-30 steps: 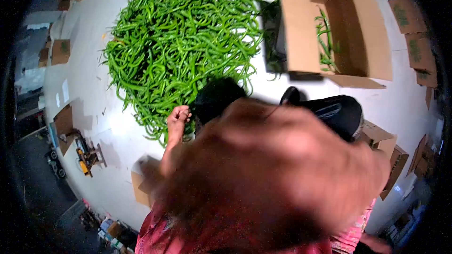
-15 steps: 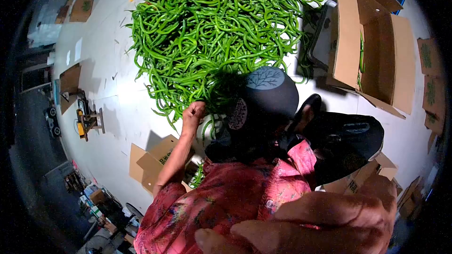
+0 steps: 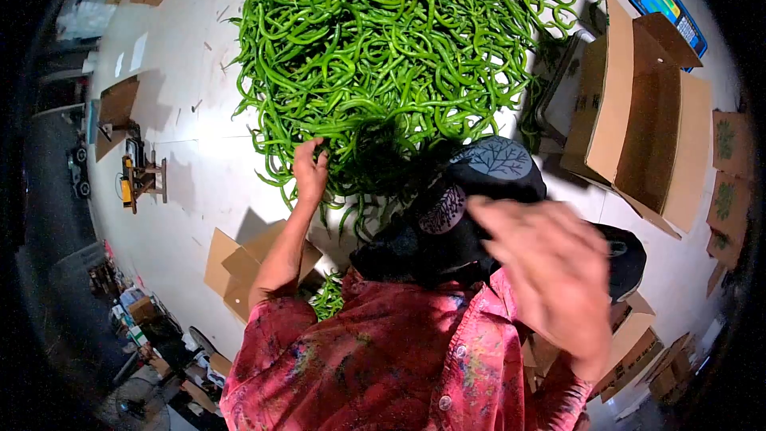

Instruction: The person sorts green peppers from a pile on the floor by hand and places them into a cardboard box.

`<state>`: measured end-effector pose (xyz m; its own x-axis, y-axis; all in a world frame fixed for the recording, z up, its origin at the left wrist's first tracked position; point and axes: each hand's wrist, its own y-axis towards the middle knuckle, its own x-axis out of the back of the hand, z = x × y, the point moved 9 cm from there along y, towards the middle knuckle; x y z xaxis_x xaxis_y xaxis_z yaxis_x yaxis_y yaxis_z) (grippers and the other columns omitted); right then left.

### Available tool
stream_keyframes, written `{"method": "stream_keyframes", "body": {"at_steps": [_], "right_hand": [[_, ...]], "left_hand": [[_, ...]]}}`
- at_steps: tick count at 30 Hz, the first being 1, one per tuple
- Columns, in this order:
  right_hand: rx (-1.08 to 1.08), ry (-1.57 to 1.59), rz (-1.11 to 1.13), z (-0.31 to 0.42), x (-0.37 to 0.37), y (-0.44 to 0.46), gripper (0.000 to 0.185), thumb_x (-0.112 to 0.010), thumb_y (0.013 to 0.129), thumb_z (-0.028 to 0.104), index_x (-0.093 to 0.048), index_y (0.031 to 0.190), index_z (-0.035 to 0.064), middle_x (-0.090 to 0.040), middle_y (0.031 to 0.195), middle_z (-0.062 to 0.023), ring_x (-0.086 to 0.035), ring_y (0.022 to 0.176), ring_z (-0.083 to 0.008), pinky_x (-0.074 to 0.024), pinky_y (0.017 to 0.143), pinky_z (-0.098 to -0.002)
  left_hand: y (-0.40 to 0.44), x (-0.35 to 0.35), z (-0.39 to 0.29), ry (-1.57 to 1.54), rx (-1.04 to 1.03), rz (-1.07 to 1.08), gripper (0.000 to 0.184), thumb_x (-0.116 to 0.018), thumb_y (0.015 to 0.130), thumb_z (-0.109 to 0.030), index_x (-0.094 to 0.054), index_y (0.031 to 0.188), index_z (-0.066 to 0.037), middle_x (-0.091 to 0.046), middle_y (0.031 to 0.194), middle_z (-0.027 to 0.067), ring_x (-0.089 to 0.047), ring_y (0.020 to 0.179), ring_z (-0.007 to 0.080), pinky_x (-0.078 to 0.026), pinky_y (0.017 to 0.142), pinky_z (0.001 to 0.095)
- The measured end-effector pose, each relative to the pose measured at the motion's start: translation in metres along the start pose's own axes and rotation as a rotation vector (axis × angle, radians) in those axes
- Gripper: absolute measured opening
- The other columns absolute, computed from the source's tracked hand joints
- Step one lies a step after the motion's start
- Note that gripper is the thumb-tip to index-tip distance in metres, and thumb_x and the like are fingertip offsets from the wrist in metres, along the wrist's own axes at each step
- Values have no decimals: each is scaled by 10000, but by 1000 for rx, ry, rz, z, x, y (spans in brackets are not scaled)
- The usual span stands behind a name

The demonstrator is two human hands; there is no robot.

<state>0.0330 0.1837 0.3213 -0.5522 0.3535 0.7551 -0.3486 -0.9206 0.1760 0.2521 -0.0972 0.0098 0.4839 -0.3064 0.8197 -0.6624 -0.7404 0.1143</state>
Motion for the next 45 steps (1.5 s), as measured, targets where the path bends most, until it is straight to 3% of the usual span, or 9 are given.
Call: {"method": "stream_keyframes", "body": {"at_steps": [3,15,20,24,26,28,35,42,45], "right_hand": [[-38,286,165,-10,-74,-6,335,-626,766,-12,-635,1101,-13,-666,973,-160,-643,833,-302,-520,741,-378],[-91,394,304,8,-160,7,314,-564,811,16,-593,1124,11,-638,958,-177,-629,884,-350,-524,753,-402],[-115,395,240,4,-166,4,295,-551,828,34,-588,1119,9,-632,995,-181,-616,903,-365,-515,759,-416],[-150,418,299,4,-168,12,299,-571,832,50,-584,1128,8,-620,1052,-198,-601,966,-380,-504,811,-422],[-158,435,222,4,-169,17,313,-586,834,58,-578,1143,10,-612,1084,-203,-592,997,-384,-497,834,-418],[-157,474,184,3,-174,25,324,-604,836,47,-575,1157,17,-608,1080,-198,-599,981,-371,-501,813,-396],[-351,682,120,-20,-184,40,355,-637,874,128,-553,1195,3,-624,1086,-187,-637,984,-291,-496,819,-362],[-626,1208,32,-34,-213,53,478,-599,926,248,-490,1315,-9,-602,1142,-88,-542,1042,-169,-408,902,-269],[-729,1391,-85,-48,-224,50,368,-599,928,248,-570,1205,7,-620,1071,-53,-548,978,-125,-418,870,-274]], "left_hand": [[18,-17,-16,244,-185,18,538,-685,700,-20,-546,1218,-70,-529,1153,144,-475,1075,354,-393,911,440],[42,-59,21,677,-381,230,264,-653,682,-93,-595,940,-98,-579,904,91,-532,911,278,-386,778,424],[42,-4,6,390,-334,181,307,-667,723,-86,-544,1001,-41,-586,871,164,-567,846,373,-452,716,472],[57,76,-5,66,-160,-83,272,-626,804,-59,-554,1062,-10,-612,915,171,-614,814,334,-493,731,413],[62,80,7,-588,321,129,215,-570,929,-148,-557,1099,-18,-641,935,97,-609,744,152,-508,691,284],[59,81,-12,-989,439,201,224,-549,946,-146,-546,1125,-12,-639,942,96,-609,758,143,-517,701,269],[45,69,-69,-1648,446,431,426,-574,914,-115,-441,1302,0,-616,1007,132,-599,854,191,-512,760,308],[25,51,-144,-1537,464,436,393,-515,948,-136,-444,1313,-12,-603,1143,131,-580,1030,234,-466,918,336],[15,53,-169,-1048,169,400,466,-546,931,-73,-415,1377,-31,-582,1213,103,-533,1138,176,-428,962,316]]}}
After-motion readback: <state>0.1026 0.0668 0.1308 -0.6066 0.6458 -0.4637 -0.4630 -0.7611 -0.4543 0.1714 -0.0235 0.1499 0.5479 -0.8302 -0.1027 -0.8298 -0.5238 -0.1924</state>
